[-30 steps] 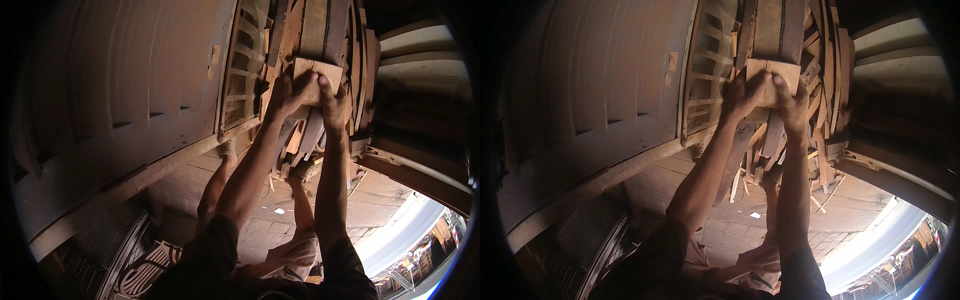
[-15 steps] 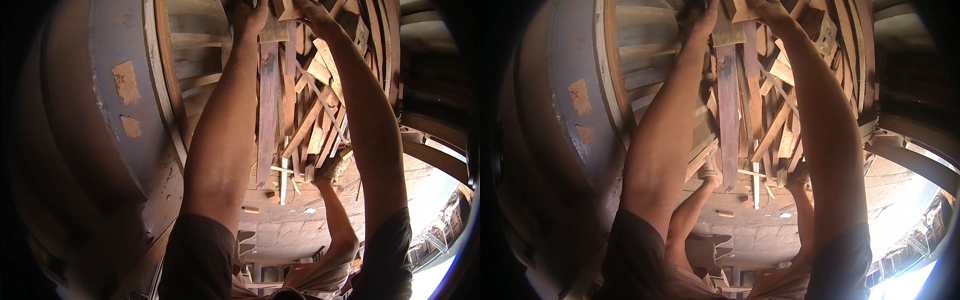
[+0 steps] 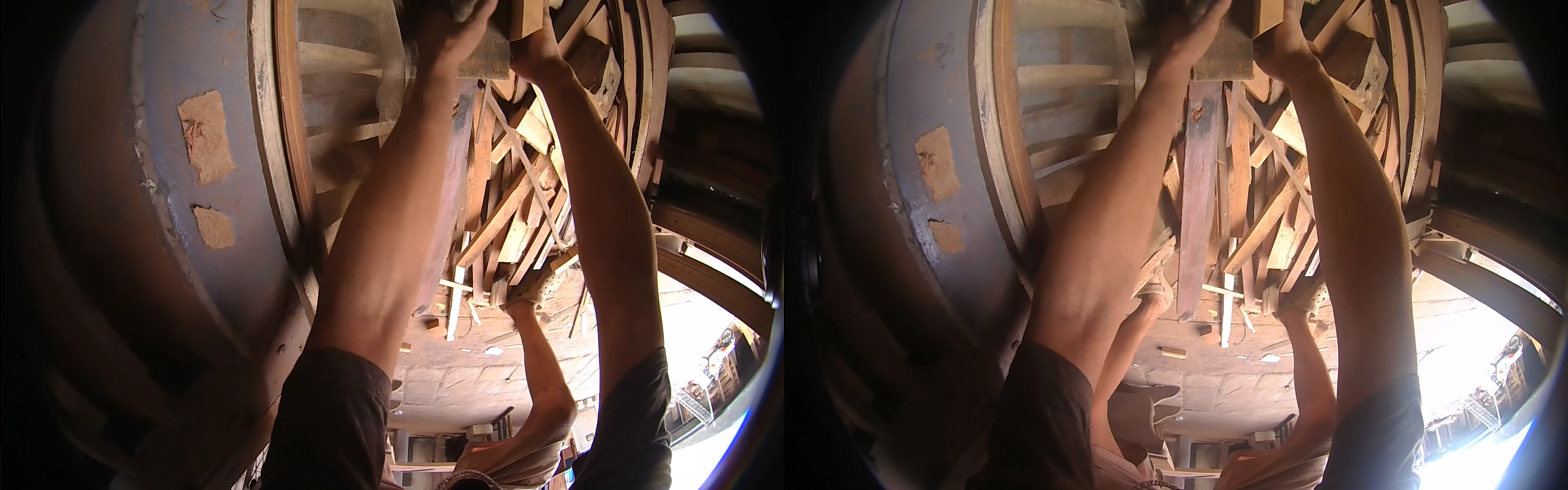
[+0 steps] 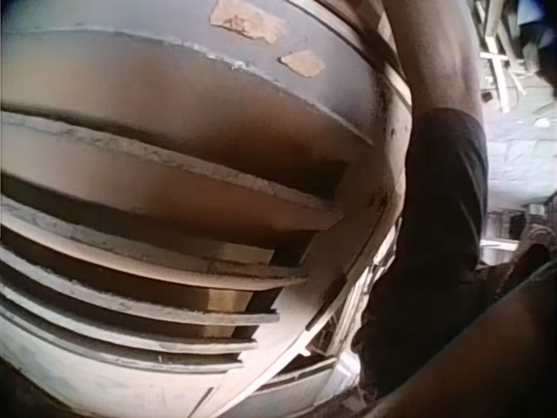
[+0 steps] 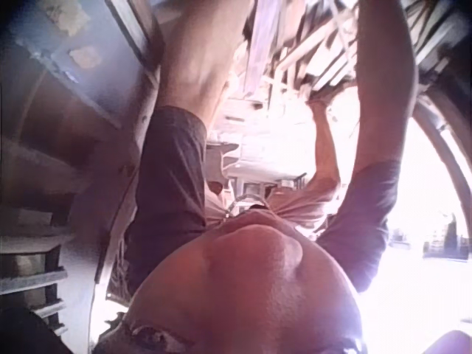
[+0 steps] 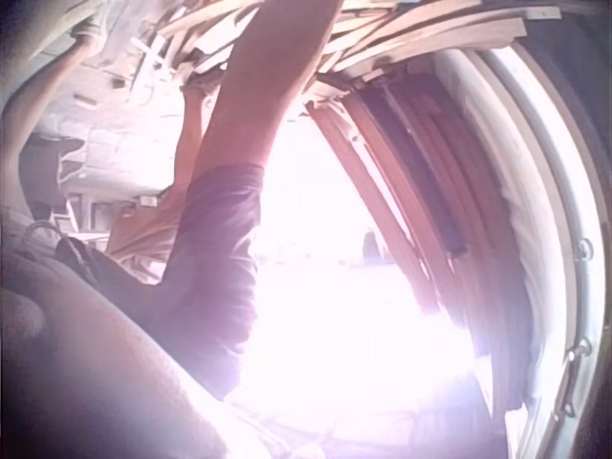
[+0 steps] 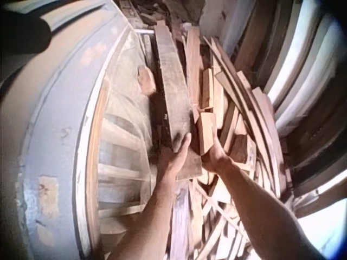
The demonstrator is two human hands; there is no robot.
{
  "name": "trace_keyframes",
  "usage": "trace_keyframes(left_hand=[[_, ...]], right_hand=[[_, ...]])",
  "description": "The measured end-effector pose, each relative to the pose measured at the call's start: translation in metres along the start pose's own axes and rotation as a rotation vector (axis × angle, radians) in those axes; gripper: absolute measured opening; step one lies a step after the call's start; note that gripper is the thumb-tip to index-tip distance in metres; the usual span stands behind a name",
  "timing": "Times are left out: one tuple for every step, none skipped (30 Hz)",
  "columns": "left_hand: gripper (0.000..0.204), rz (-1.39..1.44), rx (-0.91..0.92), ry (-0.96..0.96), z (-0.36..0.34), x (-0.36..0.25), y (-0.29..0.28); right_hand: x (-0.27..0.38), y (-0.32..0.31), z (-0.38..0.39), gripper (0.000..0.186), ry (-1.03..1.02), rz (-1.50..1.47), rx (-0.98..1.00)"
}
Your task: The person sits on the floor sorting through a pile of scrap wood, picking up various planks and pieces. They stand up and carry the wood to a truck parked on the street, placing the pieces into the truck bed. The person repeats this process, returning to the pile to gather more wood and loading it onto the truck.
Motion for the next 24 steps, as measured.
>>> trace_keyframes(left_hand=[[0.105,-0.066,0.005,-0.055,-0.005,0.01,0.002],[0.109,-0.028,0.128,-0.193,-0.003,0.011,0.007],[0.113,0.01,0.253,-0.33,0.0,0.009,0.012],[0.117,0.039,0.377,-0.467,0.008,0.001,0.014],[0.121,0.064,0.467,-0.699,0.019,0.006,0.009],[0.12,0.05,0.314,-0.469,0.026,-0.025,0.004],[0.119,-0.018,0.342,-0.38,0.032,-0.04,0.009],[0.119,-0.084,0.374,-0.284,0.036,-0.049,0.018],[0.119,-0.313,0.21,-0.222,0.041,-0.043,0.018],[0.115,-0.253,0.155,-0.305,0.04,-0.03,0.019],[0.111,-0.197,0.092,-0.393,0.038,-0.015,0.019],[0.107,-0.141,0.03,-0.48,0.036,0.0,0.017],[0.092,0.107,-0.051,-0.001,0.024,-0.017,0.013],[0.081,0.159,-0.056,0.176,0.018,-0.02,0.009],[0.081,-0.026,-0.124,0.269,0.022,-0.017,0.006],[0.081,-0.213,-0.194,0.369,0.026,-0.018,0.004],[0.084,-0.152,-0.118,0.327,0.022,-0.012,0.011],[0.086,-0.091,-0.044,0.283,0.016,-0.007,0.018],[0.088,-0.026,0.035,0.241,0.014,-0.011,0.025],[0.091,-0.106,0.054,0.146,0.014,-0.01,0.027],[0.094,-0.186,0.073,0.051,0.015,-0.01,0.03],[0.097,-0.27,0.085,-0.056,0.019,-0.009,0.027],[0.11,-0.235,0.166,-0.234,0.015,0.004,0.026],[0.117,-0.22,0.183,-0.424,0.015,0.018,0.02]], right_hand=[[0.001,-0.009,-0.003,0.071,0.02,-0.003,-0.056],[0.007,-0.016,-0.003,0.072,-0.006,-0.013,-0.056],[0.013,-0.022,-0.004,0.072,-0.032,-0.024,-0.056],[0.017,-0.027,-0.002,0.073,-0.054,-0.041,-0.056],[0.009,-0.023,0.008,0.076,0.089,0.065,-0.065],[0.007,-0.019,0.011,0.077,0.097,0.039,-0.038],[0.005,-0.016,0.016,0.077,0.112,0.016,-0.011],[0.005,-0.013,0.02,0.078,0.119,-0.008,0.014],[0.004,-0.01,0.024,0.079,0.125,-0.032,0.038],[0.01,-0.009,0.025,0.08,0.12,-0.049,0.064],[0.014,-0.008,0.025,0.08,0.124,-0.069,0.096],[0.017,-0.007,0.025,0.081,0.128,-0.089,0.127],[0.011,-0.017,0.024,0.085,0.142,-0.011,-0.004],[0.011,-0.008,0.024,0.09,0.052,0.179,0.015],[0.009,-0.014,0.024,0.088,0.072,0.115,-0.055],[0.006,-0.022,0.021,0.086,0.086,0.047,-0.12],[0.003,-0.028,0.019,0.082,0.113,-0.04,-0.156],[0.003,-0.031,0.018,0.081,0.071,-0.017,-0.149],[0.003,-0.036,0.017,0.08,0.025,0.007,-0.148],[0.004,-0.041,0.015,0.079,-0.022,0.033,-0.147],[0.002,-0.044,0.011,0.079,0.014,0.005,-0.139],[0.0,-0.041,0.013,0.079,0.032,-0.014,-0.12],[0.0,-0.032,0.016,0.079,0.052,-0.03,-0.095],[0.0,-0.022,0.02,0.078,0.073,-0.046,-0.071]])
Point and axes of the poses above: each hand's wrist, its own z-axis away from the middle knuckle, its own y-axis out of the palm, x = y × z, the point moved 7 cm from there along -z, towards the middle knuckle, and after that the axes turned 7 degrees about -x, right-handed, at the moved point
